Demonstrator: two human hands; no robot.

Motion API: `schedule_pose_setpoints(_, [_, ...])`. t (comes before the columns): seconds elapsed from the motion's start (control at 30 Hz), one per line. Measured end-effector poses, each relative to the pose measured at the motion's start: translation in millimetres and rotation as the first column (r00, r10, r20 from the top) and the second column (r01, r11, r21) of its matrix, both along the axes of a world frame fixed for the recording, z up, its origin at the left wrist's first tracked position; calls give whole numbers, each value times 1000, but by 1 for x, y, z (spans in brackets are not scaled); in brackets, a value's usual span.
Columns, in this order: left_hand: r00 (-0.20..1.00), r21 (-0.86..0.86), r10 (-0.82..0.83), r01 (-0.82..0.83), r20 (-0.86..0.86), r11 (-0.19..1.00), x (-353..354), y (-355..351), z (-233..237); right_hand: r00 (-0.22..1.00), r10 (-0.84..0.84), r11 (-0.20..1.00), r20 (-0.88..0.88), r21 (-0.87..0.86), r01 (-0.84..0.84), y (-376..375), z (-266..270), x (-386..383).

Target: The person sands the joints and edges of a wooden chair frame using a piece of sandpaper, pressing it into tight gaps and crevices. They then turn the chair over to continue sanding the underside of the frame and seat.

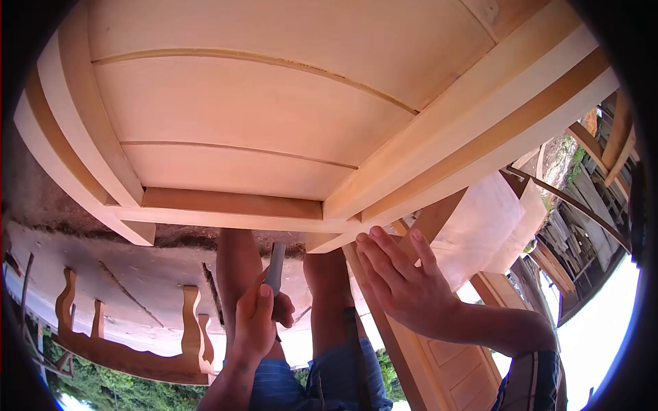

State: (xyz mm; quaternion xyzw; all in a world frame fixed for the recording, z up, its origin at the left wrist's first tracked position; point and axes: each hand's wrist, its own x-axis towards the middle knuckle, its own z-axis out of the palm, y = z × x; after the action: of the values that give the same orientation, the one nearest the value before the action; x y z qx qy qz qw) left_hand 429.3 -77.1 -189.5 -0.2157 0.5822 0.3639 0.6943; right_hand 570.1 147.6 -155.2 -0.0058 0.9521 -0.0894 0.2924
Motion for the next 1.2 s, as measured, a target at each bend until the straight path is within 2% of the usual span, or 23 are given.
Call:
schedule_pose_setpoints(0.03, [1000, 0, 3, -3, -9, 1000, 1, 0, 3, 996, 86, 992, -5, 92, -85, 2, -1, -2])
schedule_pose_setpoints(0.07, [1000, 0, 7, -7, -21, 1000, 2, -1, 7, 993, 111, 987, 30, 111, -114, 4, -3, -4])
schedule_pose_setpoints(0.17, [927, 185, -204, 271, -315, 945, 9, 4, 16, 972, 185, 966, 146, 154, -207, 15, -16, -15])
schedule_pose_setpoints(0.2, [907, 178, -247, 320, -340, 931, 9, 12, 22, 957, 213, 959, 199, 147, -244, 15, -21, -22])
schedule_pose_setpoints(0.3, [907, 222, -205, 300, -369, 928, 13, 46, 28, 922, 245, 942, 299, 153, -300, 16, -33, -35])
schedule_pose_setpoints(0.33, [925, 189, -180, 254, -335, 949, 13, 60, 31, 915, 246, 936, 321, 166, -310, 18, -34, -38])
schedule_pose_setpoints(0.43, [944, 142, -182, 227, -277, 963, 14, 86, 33, 933, 223, 948, 283, 160, -275, 24, -17, -35])
schedule_pose_setpoints(0.53, [889, 200, -193, 296, -416, 934, 29, 89, 31, 977, 169, 983, 133, 42, -176, 38, -1, -21])
schedule_pose_setpoints(0.63, [825, 139, -208, 324, -525, 936, 40, 104, 27, 994, -107, 983, -27, -154, 101, 52, 8, 4])
schedule_pose_setpoints(0.67, [805, 105, -211, 320, -555, 942, 43, 112, 23, 949, -309, 921, -65, -271, 281, 59, 12, 10])
schedule_pose_setpoints(0.73, [817, 63, -193, 268, -543, 961, 51, 128, 13, 756, -646, 720, -109, -417, 555, 68, 14, 18])
schedule_pose_setpoints(0.77, [824, 38, -184, 241, -536, 970, 57, 135, 8, 615, -782, 577, -102, -492, 652, 71, 14, 21])
schedule_pose_setpoints(0.8, [859, 33, -140, 178, -492, 983, 64, 137, -2, 538, -808, 574, -238, -520, 632, 76, 7, 21])
schedule_pose_setpoints(0.87, [900, 31, -60, 81, -432, 996, 72, 143, -18, 396, -797, 599, -455, -517, 611, 93, -3, 7])
schedule_pose_setpoints(0.93, [943, -3, -48, 50, -328, 999, 68, 153, -21, 189, -799, 540, -571, -544, 643, 109, -2, -22])
schedule_pose_setpoints(1.03, [985, -120, -103, 86, -141, 989, 50, 170, -6, 33, -643, 571, -765, -450, 686, 149, -6, -63])
schedule_pose_setpoints(1.1, [980, -151, -116, 92, -159, 984, 54, 173, -10, -106, -559, 513, -822, -444, 734, 169, -35, -85])
schedule_pose_setpoints(1.17, [963, -201, -173, 131, -205, 971, 54, 180, -12, -162, -514, 492, -842, -445, 748, 176, -38, -91])
schedule_pose_setpoints(1.2, [957, -216, -209, 165, -200, 962, 54, 181, -11, -148, -525, 505, -838, -447, 739, 175, -36, -89])
